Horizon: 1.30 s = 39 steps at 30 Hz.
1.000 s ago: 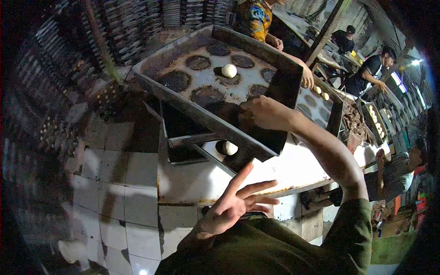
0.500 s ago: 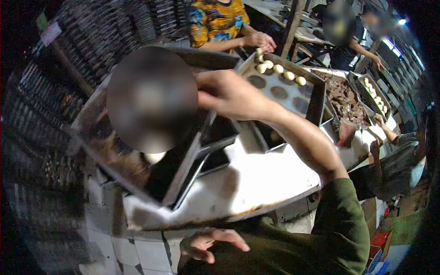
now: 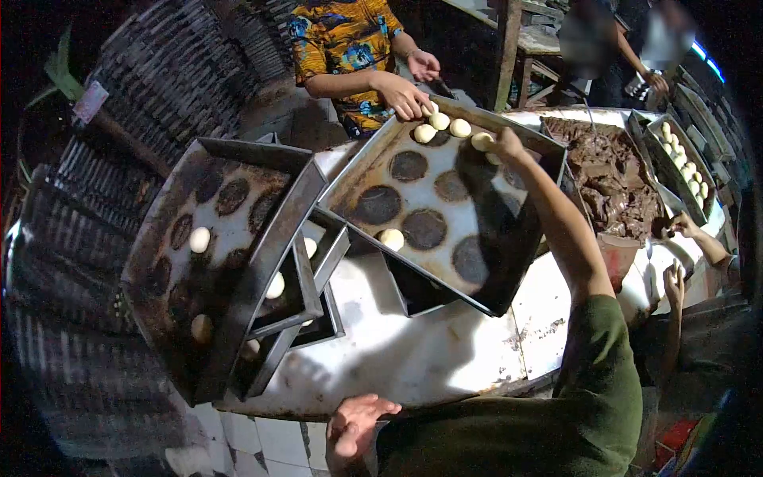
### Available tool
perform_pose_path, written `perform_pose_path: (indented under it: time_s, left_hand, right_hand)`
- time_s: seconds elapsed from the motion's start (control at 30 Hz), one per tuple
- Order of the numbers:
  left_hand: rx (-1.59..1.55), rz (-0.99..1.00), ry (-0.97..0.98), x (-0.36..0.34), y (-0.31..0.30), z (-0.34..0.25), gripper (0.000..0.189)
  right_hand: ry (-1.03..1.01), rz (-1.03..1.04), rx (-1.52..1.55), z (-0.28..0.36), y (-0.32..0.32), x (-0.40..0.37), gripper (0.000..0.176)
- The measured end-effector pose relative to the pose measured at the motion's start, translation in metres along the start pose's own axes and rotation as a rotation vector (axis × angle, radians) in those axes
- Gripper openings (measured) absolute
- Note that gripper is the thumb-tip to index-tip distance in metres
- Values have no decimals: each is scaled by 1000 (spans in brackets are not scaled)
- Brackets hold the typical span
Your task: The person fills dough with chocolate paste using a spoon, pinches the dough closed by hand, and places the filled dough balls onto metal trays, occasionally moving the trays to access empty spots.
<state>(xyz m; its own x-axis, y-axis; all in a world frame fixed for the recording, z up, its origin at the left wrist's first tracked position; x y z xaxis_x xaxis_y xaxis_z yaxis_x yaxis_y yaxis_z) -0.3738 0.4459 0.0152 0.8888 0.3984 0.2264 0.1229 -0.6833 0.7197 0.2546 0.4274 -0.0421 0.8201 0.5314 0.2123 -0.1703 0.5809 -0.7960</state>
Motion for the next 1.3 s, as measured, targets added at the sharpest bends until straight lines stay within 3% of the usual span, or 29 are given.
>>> perform_pose_path:
  time_s: [0.03, 0.07, 0.1, 0.13, 0.17, 0.2, 0.23, 0.27, 0.33, 0.37, 0.4, 0.43, 0.5, 0.53, 0.6, 0.63, 0.67, 0.73, 0.8, 0.83, 0.9, 0.97, 1.0, 1.03, 1.07, 1.13, 1.2, 1.23, 1.3]
  left_hand:
    - [84, 12, -42, 4, 2, 5, 52]
    - [84, 17, -46, 12, 11, 10, 52]
    - [67, -112, -52, 20, 17, 16, 51]
    - [49, -240, -61, 27, 24, 23, 50]
    - [43, -230, -70, 36, 37, 31, 50]
    - [-110, -374, -77, 42, 45, 39, 50]
    - [-258, -518, -89, 39, 51, 48, 49]
    - [-259, -506, -101, 32, 52, 57, 49]
    - [-90, -533, -195, 7, 38, 80, 47]
    - [12, -510, -243, -9, 33, 89, 44]
    - [-300, -415, -207, -23, 37, 105, 41]
    - [-311, -404, -228, -33, 53, 124, 41]
    - [-132, -278, 34, -39, 110, 157, 36]
    - [-161, -469, -56, -25, 170, 153, 32]
    - [-286, -342, -303, -68, 99, 210, 37]
    - [-543, -147, -293, -65, 120, 205, 36]
    - [-477, -312, -299, -64, 140, 197, 36]
    - [-406, -346, -246, -61, 158, 198, 36]
    - [-452, -335, -262, -56, 167, 205, 37]
    - [-497, -326, -278, -54, 170, 209, 38]
    - [-499, -321, -357, -50, 177, 212, 40]
    - [-541, -313, -426, -44, 189, 218, 40]
    - [-534, -309, -425, -39, 189, 226, 40]
    - [-308, -314, -432, -35, 184, 239, 42]
    - [-83, -321, -430, -29, 178, 252, 45]
    - [-131, -281, -619, -10, 175, 292, 42]
    - [-77, -230, -693, 19, 195, 328, 36]
    - [-113, -174, -728, 38, 207, 344, 36]
    - [4, -170, -696, 77, 223, 375, 36]
  right_hand:
    - [-43, -69, 142, 19, 4, -19, 41]
    - [-261, 0, 211, 105, -36, -78, 41]
    - [-259, -12, 323, 127, -31, -123, 25]
    - [-555, -260, 206, 174, -51, -189, 26]
    - [-308, 36, 331, 206, -58, -243, 17]
    - [-725, -89, 40, 233, -62, -301, 13]
    - [-837, -41, 102, 252, -55, -352, 17]
    - [-987, 155, 134, 258, -48, -400, 18]
    - [-1174, 214, 214, 258, -58, -466, 27]
    - [-1139, 260, 237, 255, -70, -481, 20]
    - [-1119, 256, 219, 253, -84, -492, 20]
    - [-954, 220, 338, 248, -99, -495, 18]
    - [-709, -7, 567, 227, -104, -501, 21]
    - [-671, -90, 589, 217, -115, -497, 18]
    - [-489, -318, 622, 185, -143, -493, 10]
    - [-103, -231, 798, 159, -142, -488, 7]
    - [-3, -394, 898, 145, -153, -486, 9]
    - [-195, -603, 772, 136, -168, -501, 12]
    - [-695, -575, 558, 134, -179, -511, 15]
    - [-705, -600, 530, 119, -178, -507, 15]
    - [-350, -650, 474, 71, -174, -484, 10]
    - [-238, -829, 89, 10, -197, -456, 18]
    - [-107, -857, 168, -34, -202, -443, 21]
    - [64, -850, 19, -90, -206, -434, 28]
    - [184, -919, -435, -153, -205, -429, 50]
    - [400, -793, -459, -204, -234, -416, 62]
    - [285, -794, -500, -256, -231, -398, 43]
    - [285, -785, -501, -267, -234, -396, 43]
    - [378, -548, -201, -288, -225, -385, 21]
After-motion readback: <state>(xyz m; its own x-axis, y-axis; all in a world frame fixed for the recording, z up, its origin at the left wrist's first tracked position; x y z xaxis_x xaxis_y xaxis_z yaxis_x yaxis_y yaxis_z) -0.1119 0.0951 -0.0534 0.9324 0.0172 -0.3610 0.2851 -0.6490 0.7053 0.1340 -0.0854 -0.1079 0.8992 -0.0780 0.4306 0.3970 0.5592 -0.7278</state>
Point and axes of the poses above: each hand's wrist, its own x-axis towards the middle knuckle, its own y-axis out of the palm, z = x × y, the point moved 4 cm from there along x, towards the middle knuckle, and after that the axes turned 3 degrees about -x, right-handed, at the moved point
